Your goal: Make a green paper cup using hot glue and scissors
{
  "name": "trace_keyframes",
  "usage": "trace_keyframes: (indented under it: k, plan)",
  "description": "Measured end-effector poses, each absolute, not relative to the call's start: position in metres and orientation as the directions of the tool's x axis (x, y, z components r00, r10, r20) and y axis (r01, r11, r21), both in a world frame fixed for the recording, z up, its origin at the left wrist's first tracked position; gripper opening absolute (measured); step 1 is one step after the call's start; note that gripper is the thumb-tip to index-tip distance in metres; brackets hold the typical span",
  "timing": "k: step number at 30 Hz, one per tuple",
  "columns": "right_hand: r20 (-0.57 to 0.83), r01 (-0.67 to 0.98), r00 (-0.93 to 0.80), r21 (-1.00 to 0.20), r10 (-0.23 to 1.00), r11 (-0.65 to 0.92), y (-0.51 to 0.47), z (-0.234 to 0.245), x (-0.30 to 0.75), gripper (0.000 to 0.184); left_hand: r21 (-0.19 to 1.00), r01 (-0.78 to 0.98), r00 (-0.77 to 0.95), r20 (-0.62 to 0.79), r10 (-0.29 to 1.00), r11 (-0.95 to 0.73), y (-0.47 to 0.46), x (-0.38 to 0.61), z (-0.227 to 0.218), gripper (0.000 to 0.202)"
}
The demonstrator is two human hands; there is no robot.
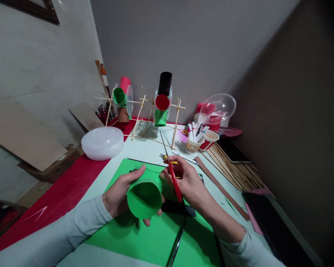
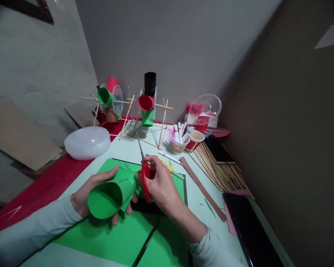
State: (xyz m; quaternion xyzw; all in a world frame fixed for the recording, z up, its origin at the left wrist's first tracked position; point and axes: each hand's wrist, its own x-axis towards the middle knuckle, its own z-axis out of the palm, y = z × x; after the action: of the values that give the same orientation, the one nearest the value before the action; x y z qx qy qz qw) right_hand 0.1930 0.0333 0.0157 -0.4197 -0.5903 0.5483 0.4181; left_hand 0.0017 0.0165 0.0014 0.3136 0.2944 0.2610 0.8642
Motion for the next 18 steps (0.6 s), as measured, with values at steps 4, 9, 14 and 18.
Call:
trace_keyframes:
  k: [4,9,14,18]
  plan:
    - [-0.027,-0.072,-0.264,-0.996,0.964,-0.047,0.027,0.016,0.194,0.043,0.698,-0.276,0.695,-0.33,0.639,0.661,0.014,0.0,0.001,0.072]
    - [-0.041,-0.131,-0.115,-0.99,0.993,-0.056,0.022,0.02,0.202,0.049,0.741,-0.341,0.606,-0.298,0.738,0.579,0.009,-0.001,0.003,0.058]
    - [-0.027,-0.159,0.028,-0.987,0.999,-0.022,0.02,0.021,0.209,0.051,0.907,-0.4,0.212,-0.053,0.976,0.135,0.005,0.002,0.0,0.059]
    - [-0.038,-0.202,0.093,-0.979,0.995,-0.018,0.019,0.02,0.206,0.055,0.958,-0.267,0.086,0.127,0.988,-0.1,-0.001,0.006,-0.002,0.085]
